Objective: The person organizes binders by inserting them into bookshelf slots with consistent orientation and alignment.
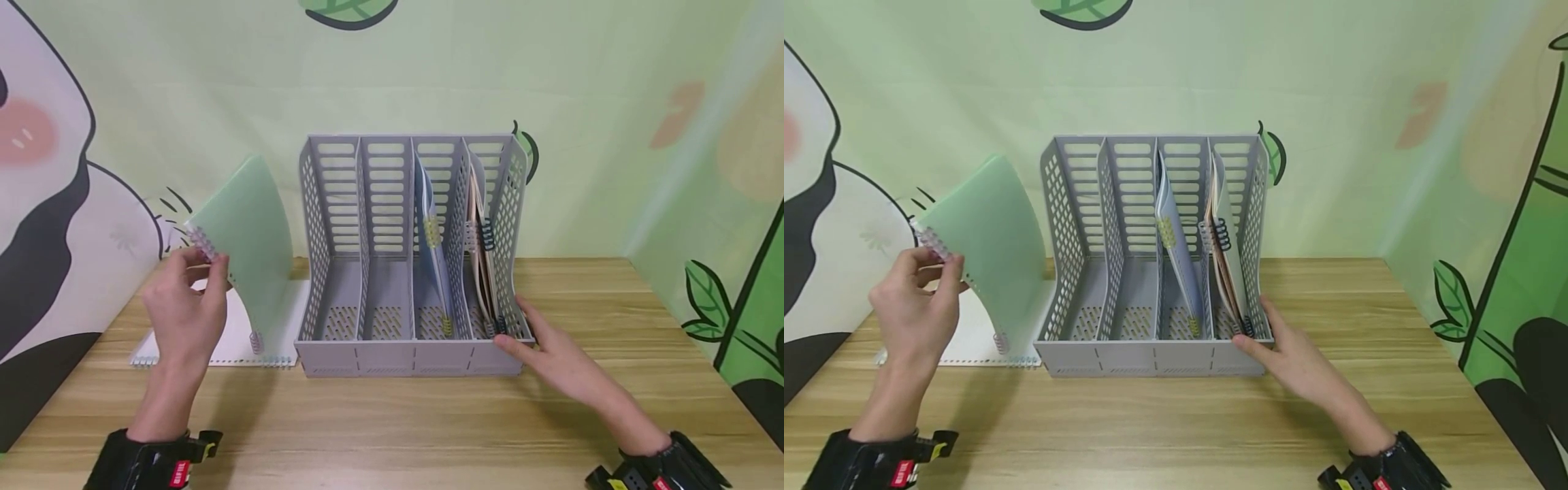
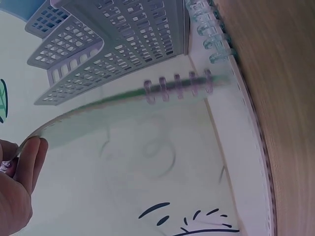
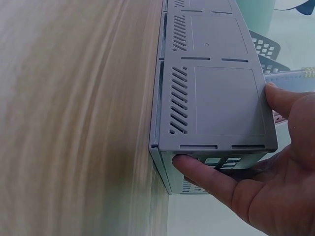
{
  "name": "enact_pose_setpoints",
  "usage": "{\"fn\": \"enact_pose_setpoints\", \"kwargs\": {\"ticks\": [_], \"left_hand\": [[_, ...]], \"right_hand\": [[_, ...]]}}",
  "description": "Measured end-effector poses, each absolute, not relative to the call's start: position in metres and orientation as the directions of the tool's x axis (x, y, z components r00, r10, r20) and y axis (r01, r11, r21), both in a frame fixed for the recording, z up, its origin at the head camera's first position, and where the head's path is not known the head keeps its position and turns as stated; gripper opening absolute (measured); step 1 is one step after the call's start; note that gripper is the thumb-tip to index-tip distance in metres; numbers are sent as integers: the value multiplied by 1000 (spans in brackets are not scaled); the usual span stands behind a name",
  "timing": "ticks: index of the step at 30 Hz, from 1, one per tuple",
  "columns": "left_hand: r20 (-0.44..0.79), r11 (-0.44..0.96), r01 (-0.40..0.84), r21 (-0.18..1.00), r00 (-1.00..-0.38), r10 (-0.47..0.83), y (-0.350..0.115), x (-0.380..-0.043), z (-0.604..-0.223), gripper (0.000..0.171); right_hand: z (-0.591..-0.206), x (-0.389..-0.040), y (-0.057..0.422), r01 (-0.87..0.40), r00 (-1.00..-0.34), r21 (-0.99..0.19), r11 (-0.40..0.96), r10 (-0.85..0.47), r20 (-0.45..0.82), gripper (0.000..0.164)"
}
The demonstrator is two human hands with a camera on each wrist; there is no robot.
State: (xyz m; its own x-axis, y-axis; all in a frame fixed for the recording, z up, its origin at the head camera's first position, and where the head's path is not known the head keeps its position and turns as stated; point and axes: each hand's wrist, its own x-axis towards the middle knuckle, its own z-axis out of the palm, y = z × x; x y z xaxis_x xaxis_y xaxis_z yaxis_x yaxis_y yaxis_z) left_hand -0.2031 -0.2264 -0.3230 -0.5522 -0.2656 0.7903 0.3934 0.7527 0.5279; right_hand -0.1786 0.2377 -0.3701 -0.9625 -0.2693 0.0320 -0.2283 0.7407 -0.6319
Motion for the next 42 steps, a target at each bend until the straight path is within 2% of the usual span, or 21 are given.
{"fn": "enact_pose_setpoints", "kwargs": {"ticks": [9, 29, 42], "left_hand": [[787, 758, 380, 530, -554, -273, -228, -203, -321, 18], [711, 799, 240, 551, -637, -299, -233, -201, -319, 26], [703, 814, 244, 527, -663, -257, -235, -200, -320, 25]], "right_hand": [[-371, -178, 238, -224, -964, -633, 741, -263, 34, 85], [-371, -179, 239, -238, -963, -622, 746, -264, 52, 84], [-375, -177, 241, -238, -965, -612, 754, -254, 62, 83]]}}
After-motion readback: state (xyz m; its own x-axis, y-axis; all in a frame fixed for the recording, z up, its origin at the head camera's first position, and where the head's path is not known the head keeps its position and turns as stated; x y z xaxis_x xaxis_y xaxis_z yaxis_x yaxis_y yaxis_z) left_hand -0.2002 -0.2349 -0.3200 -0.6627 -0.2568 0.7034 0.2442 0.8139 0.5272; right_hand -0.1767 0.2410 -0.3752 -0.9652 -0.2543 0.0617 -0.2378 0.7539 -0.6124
